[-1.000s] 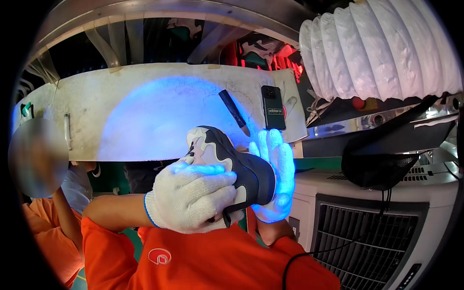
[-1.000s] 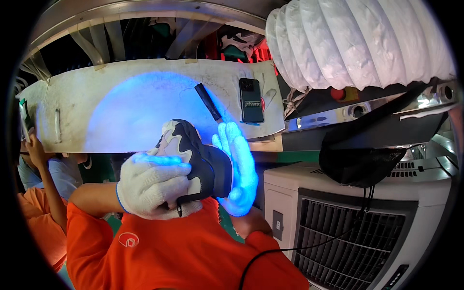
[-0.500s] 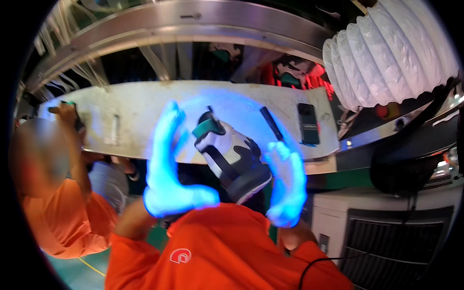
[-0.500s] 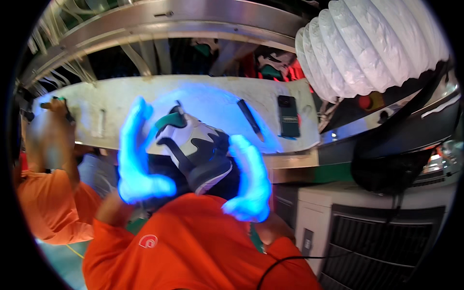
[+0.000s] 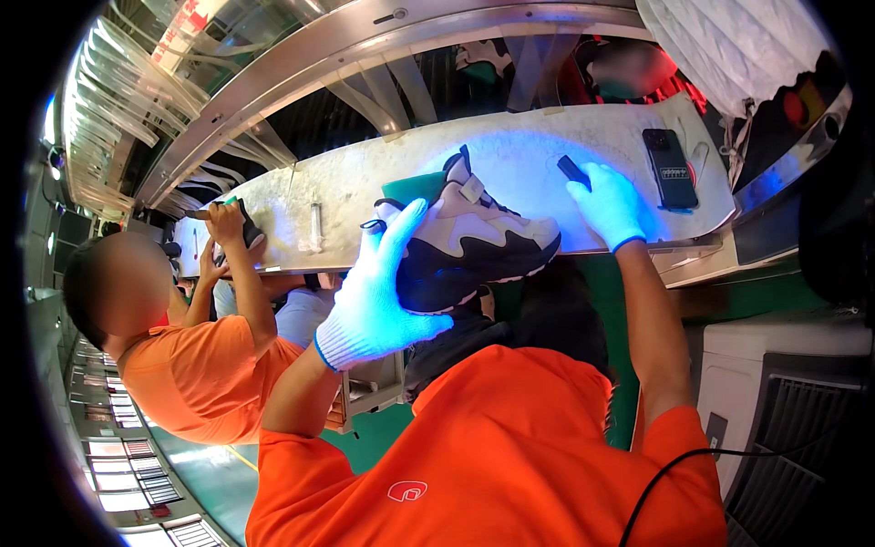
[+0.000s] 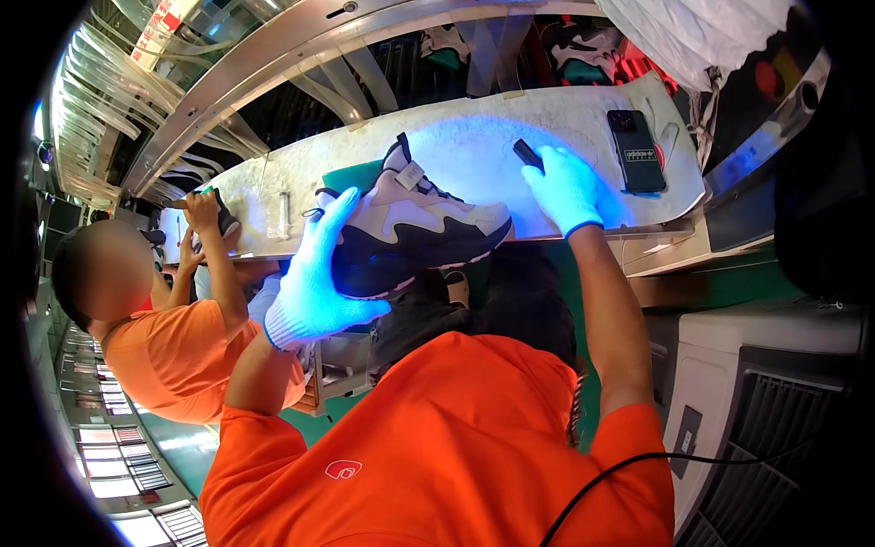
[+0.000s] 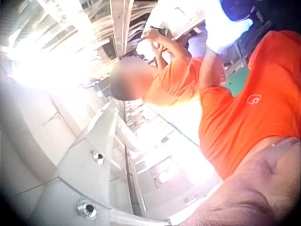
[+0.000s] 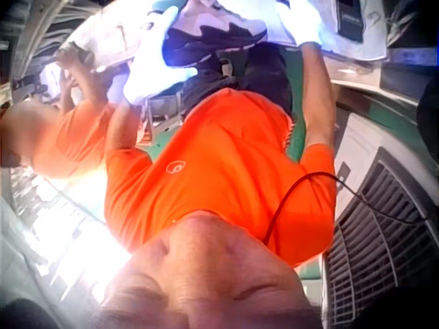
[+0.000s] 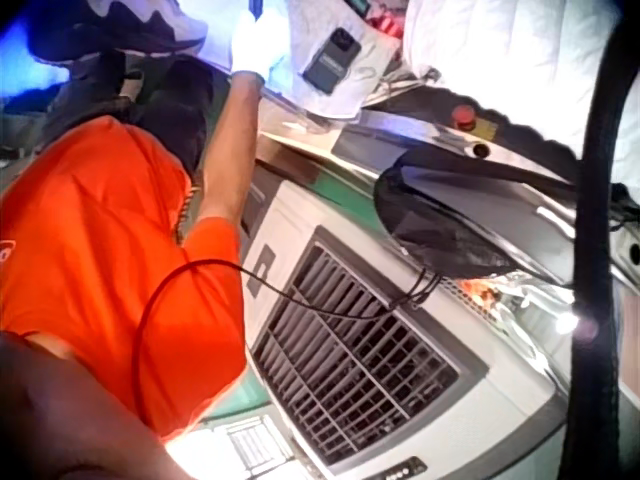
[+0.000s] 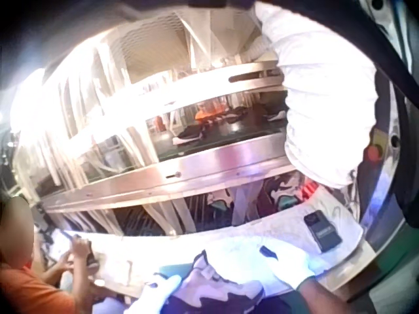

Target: The person cleans a white and black sneaker using a small black tool and a cloth. They repeatedly rub the tool along the shoe's sole and upper, then wipe the surface with a cloth. The person handles the shoe one at a time, rotating it to access different areas.

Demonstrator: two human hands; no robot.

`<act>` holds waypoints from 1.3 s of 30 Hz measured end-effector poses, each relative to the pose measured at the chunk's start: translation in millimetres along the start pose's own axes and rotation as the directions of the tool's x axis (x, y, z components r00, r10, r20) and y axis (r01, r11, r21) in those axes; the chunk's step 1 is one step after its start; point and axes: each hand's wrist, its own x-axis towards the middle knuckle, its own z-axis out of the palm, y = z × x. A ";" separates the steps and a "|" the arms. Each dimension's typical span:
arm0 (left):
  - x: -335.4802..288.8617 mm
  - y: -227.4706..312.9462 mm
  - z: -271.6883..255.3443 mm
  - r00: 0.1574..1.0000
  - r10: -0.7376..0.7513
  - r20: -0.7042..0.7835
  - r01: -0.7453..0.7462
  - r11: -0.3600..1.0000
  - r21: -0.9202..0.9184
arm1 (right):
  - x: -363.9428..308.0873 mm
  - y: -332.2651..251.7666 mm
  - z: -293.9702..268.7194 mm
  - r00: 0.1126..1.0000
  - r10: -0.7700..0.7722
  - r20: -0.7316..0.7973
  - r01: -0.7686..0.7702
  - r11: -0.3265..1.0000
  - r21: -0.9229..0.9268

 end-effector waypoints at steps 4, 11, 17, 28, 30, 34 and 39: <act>4.9 3.3 -1.6 1.000 -0.002 0.003 0.002 1.000 0.010 | -19.3 -61.4 -17.7 0.963 0.117 0.242 -0.269 0.391 0.881; 17.2 5.2 0.6 0.999 0.021 -0.027 -0.020 0.999 0.026 | -2.7 -166.7 -26.7 0.984 -0.016 0.177 -0.129 -0.748 0.651; 20.1 3.9 0.5 1.000 0.025 -0.015 -0.025 0.999 0.020 | 8.7 -159.7 -14.3 0.981 -0.164 0.106 -0.191 -0.694 0.694; 24.1 15.5 2.2 1.000 0.017 -0.006 -0.017 0.995 0.094 | -16.9 -175.7 -12.0 0.997 -0.064 0.049 -0.080 -0.749 0.658; 23.2 22.9 3.3 1.000 -0.008 -0.003 0.009 0.994 0.111 | -17.0 -176.4 -8.7 0.982 -0.184 -0.043 -0.140 -0.860 0.491; 26.9 26.6 -0.1 1.000 -0.005 0.002 0.005 0.996 0.094 | -8.6 -173.7 -5.3 0.957 -0.285 -0.045 -0.256 -0.911 0.323; 19.4 23.9 5.7 1.000 -0.022 -0.002 0.022 0.997 0.077 | -22.6 -212.1 -39.5 0.981 -0.085 0.176 -0.177 -0.770 0.613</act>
